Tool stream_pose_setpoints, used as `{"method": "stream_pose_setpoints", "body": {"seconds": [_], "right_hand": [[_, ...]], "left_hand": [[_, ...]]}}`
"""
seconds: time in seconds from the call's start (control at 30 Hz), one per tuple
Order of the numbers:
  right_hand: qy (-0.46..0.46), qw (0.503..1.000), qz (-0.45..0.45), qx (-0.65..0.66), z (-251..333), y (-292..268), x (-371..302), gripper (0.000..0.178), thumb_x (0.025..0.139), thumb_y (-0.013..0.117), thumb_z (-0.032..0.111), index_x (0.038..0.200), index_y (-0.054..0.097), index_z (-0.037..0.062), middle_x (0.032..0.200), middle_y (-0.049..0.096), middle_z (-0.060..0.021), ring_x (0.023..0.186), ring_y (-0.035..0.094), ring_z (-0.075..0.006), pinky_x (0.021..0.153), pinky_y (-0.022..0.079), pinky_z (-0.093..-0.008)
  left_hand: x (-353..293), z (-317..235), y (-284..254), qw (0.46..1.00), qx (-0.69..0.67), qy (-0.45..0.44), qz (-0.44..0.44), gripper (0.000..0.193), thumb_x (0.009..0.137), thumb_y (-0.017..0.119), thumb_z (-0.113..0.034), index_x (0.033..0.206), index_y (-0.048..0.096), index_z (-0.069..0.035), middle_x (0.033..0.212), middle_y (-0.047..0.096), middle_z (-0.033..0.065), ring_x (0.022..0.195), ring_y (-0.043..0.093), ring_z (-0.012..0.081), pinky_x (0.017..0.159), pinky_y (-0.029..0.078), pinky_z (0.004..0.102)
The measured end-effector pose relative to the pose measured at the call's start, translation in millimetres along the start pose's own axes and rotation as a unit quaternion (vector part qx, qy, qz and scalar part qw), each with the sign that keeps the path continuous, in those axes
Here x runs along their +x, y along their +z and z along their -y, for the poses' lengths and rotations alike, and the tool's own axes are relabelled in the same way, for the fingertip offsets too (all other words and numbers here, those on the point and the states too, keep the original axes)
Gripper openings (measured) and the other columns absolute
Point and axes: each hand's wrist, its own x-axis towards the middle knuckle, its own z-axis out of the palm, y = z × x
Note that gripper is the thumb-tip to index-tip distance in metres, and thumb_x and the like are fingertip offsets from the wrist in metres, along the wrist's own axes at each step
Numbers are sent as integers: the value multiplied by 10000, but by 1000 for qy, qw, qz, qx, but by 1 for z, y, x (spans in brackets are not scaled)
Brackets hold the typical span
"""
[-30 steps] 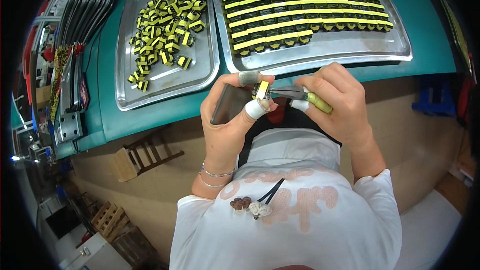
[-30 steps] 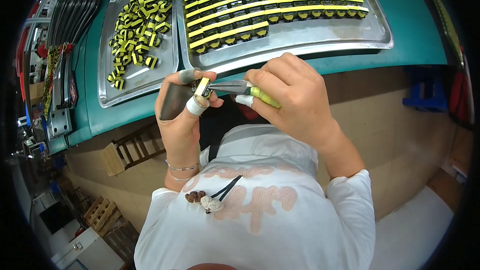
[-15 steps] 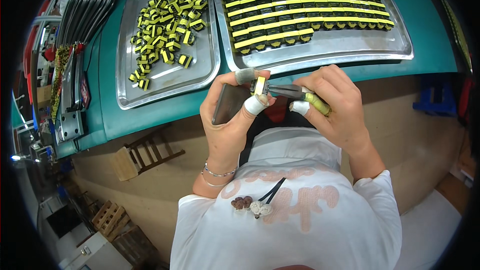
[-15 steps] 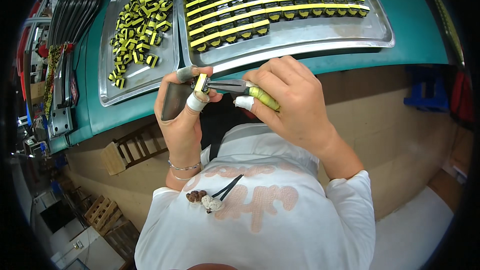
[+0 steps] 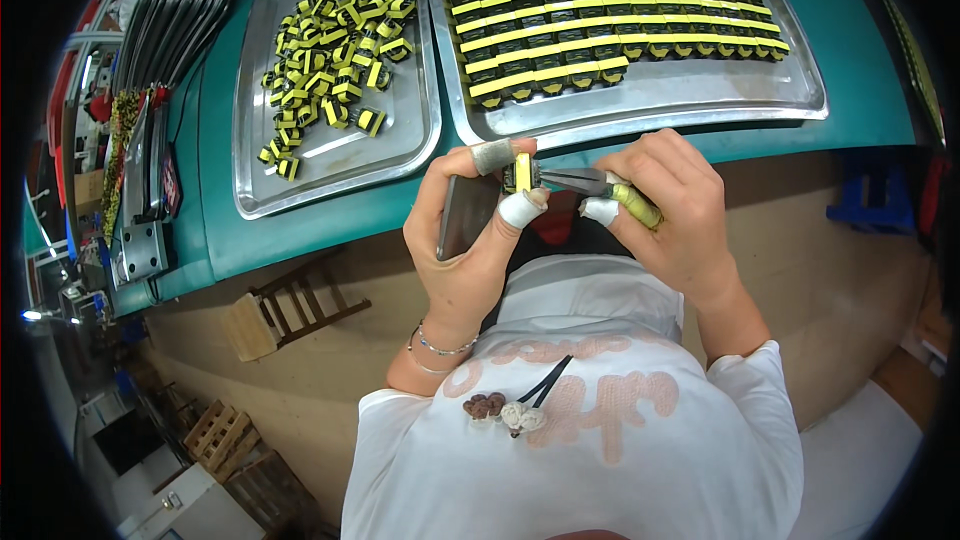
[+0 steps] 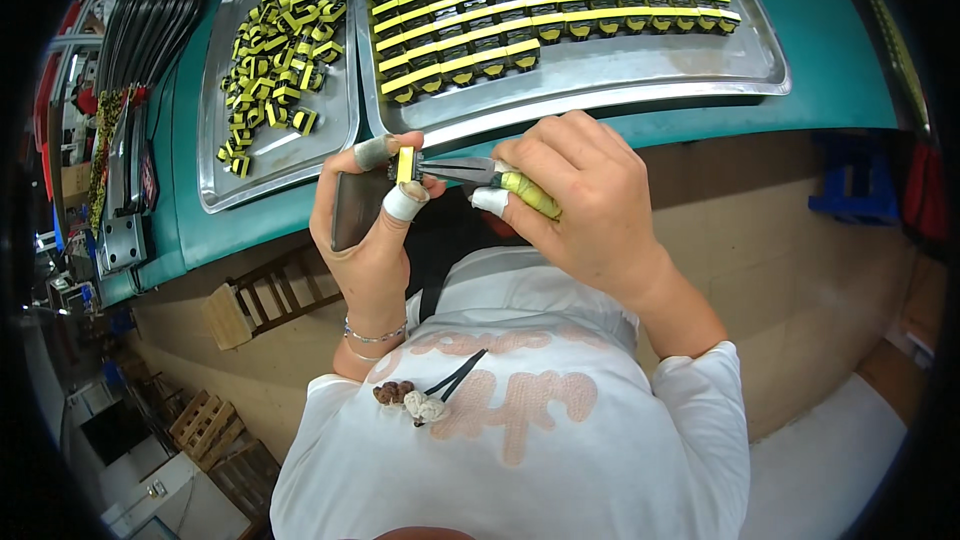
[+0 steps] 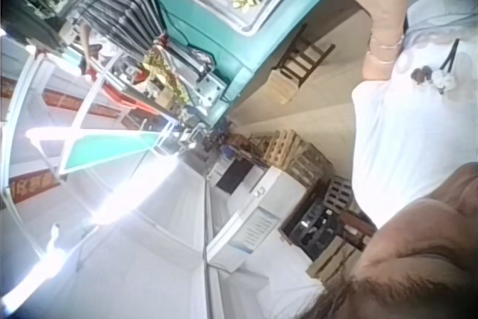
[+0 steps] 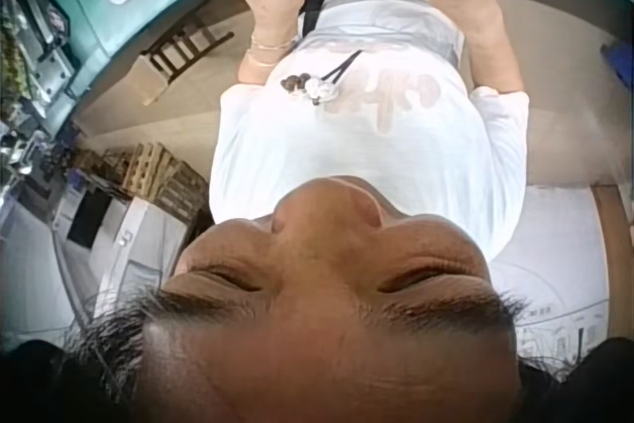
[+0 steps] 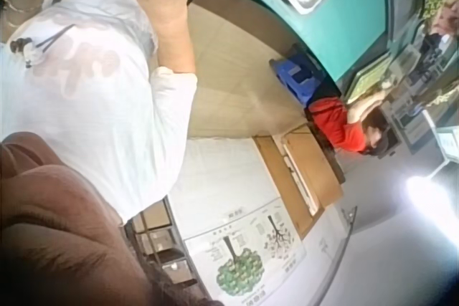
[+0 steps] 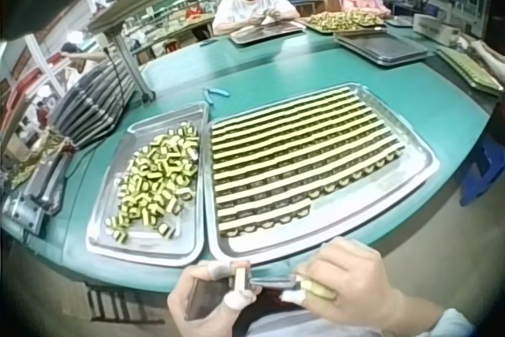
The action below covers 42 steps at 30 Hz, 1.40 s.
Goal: The recorder is cutting individual electronic components from a strip using nippers and arranging them onto a metal tray at an assembly station.
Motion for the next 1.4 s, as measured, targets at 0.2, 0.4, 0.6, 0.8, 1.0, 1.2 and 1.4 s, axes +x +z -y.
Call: {"method": "stream_pose_setpoints", "body": {"seconds": [0.2,0.4,0.6,0.8,1.0,1.2,1.4], "right_hand": [[2,999,14,-30,1,2,-4,252,573,692,15,812,612,10,702,562,-91,636,519,-266,569,411,-342],[22,1000,14,11,1,1,-3,240,613,714,29,827,610,1,716,565,-94,648,530,-245,587,416,-330],[190,917,-17,351,8,11,-4,237,756,685,64,964,619,-28,940,583,-82,859,550,-164,766,431,-278],[134,898,26,419,11,21,2,283,821,650,74,1083,597,-20,954,555,-77,845,535,-118,744,441,-247],[251,800,45,543,18,14,2,243,883,610,155,1073,594,3,854,583,-37,767,556,-111,677,462,-222],[331,684,80,645,13,17,-3,297,918,563,231,1118,541,13,814,600,-59,660,575,-127,542,444,-222],[326,659,68,674,12,21,-4,374,876,617,262,1108,504,-10,920,604,-152,696,579,-142,563,492,-282]], "left_hand": [[-1,3,1,1000,13,4,16,298,796,667,46,1047,506,27,1052,611,152,923,569,145,811,472,281],[2,1,3,1000,18,-4,13,352,801,682,-2,1096,493,35,1071,588,146,889,583,155,768,508,274],[2,-8,5,966,-181,-168,77,431,878,618,-131,1214,389,14,1077,547,140,905,624,204,708,585,320],[2,-10,6,971,-139,-189,52,376,901,589,-167,1173,392,2,953,564,77,890,625,182,675,584,291],[3,-10,-2,983,-111,-146,26,278,923,541,-173,1128,451,-8,924,565,67,728,528,94,540,469,220],[10,1,-13,921,-376,-98,14,465,920,488,-396,1179,437,-13,1096,513,124,853,516,156,691,471,278],[11,-2,-5,896,-433,-96,-2,572,907,486,-452,1252,386,-6,1274,429,186,1207,445,289,1050,364,444]]}}
